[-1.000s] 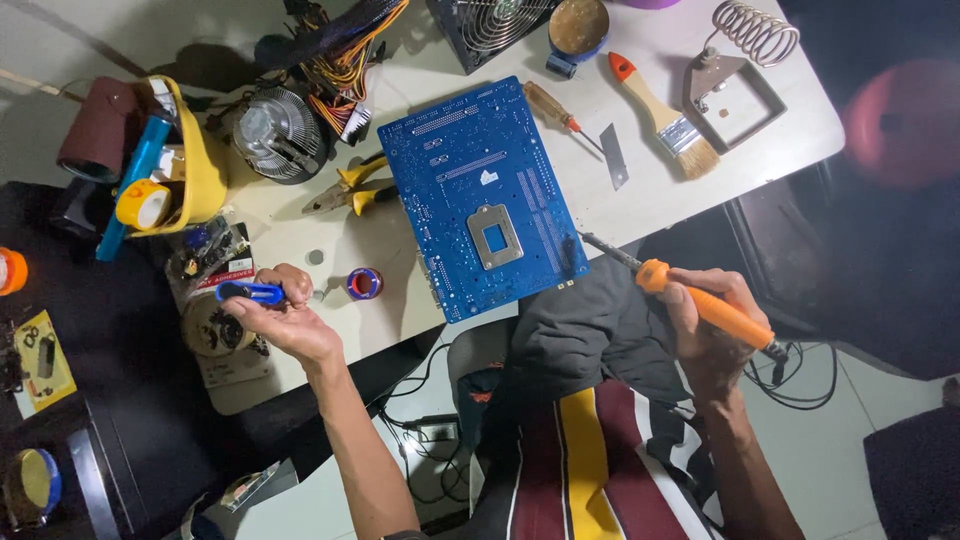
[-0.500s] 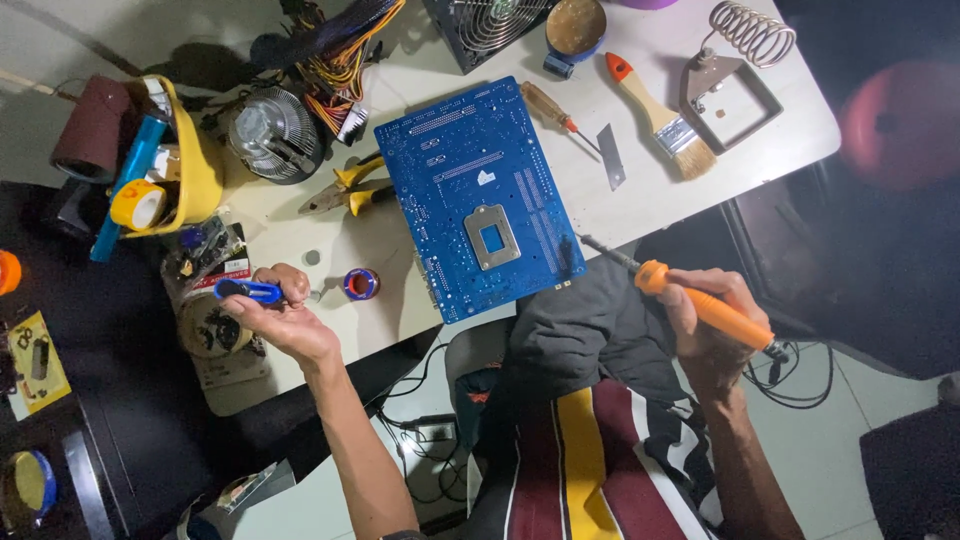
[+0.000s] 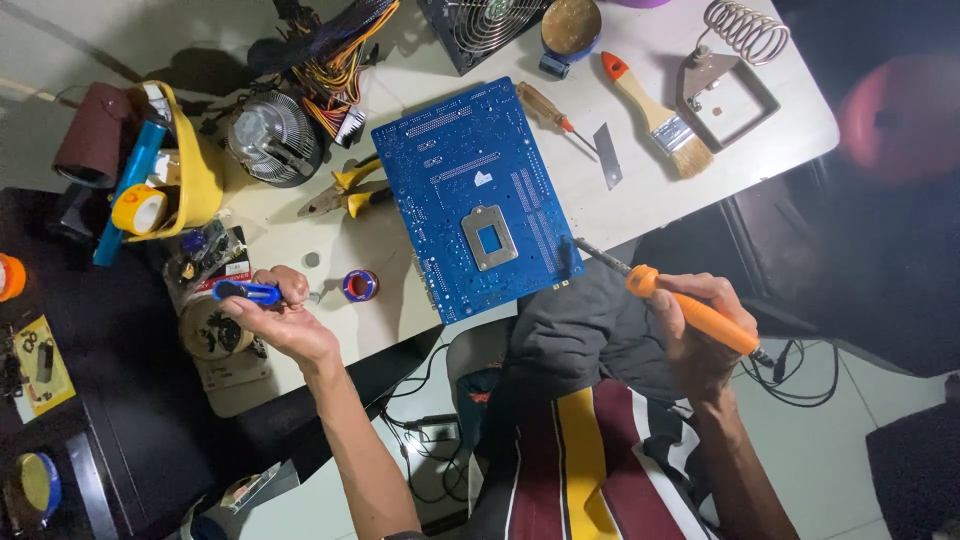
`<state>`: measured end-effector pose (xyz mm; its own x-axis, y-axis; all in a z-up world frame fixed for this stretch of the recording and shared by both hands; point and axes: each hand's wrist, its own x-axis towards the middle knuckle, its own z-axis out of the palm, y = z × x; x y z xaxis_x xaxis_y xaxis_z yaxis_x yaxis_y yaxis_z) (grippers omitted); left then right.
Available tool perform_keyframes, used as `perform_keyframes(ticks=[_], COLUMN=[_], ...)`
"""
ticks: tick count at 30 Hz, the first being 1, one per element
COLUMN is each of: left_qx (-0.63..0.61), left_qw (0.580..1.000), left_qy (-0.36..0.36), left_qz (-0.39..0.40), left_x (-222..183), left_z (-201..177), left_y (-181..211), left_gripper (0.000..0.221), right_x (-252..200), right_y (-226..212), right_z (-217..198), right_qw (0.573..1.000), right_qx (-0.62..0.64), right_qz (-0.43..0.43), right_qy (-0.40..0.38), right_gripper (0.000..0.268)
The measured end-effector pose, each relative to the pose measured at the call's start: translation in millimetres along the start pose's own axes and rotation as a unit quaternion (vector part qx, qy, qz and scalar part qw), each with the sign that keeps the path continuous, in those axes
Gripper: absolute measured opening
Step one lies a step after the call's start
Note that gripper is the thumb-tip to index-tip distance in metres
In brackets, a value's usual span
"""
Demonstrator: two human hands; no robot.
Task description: Desoldering electronic components from a computer motherboard using a soldering iron and a manual solder sucker.
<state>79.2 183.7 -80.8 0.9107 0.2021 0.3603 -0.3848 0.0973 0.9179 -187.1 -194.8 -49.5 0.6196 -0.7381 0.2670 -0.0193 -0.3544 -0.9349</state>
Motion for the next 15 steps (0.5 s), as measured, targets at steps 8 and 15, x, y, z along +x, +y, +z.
perform_keyframes(ticks=[8,15], left_qx=[0.016,0.018], left_qw=[1.0,1.0], left_qy=[0.003,0.007], left_qz=[-0.005,-0.012], left_x=[3,2], left_z=[-2,7], left_y=[0,9], left_gripper=[0.051,0.05], right_x=[-2,-3], right_y=[7,-1], right_z=[-2,0], right_qw=[1.0,0.999], right_qx=[0.0,0.03], right_qz=[-0.008,-0.018], right_qy=[0.006,0.011], right_gripper=[0.013,0.015])
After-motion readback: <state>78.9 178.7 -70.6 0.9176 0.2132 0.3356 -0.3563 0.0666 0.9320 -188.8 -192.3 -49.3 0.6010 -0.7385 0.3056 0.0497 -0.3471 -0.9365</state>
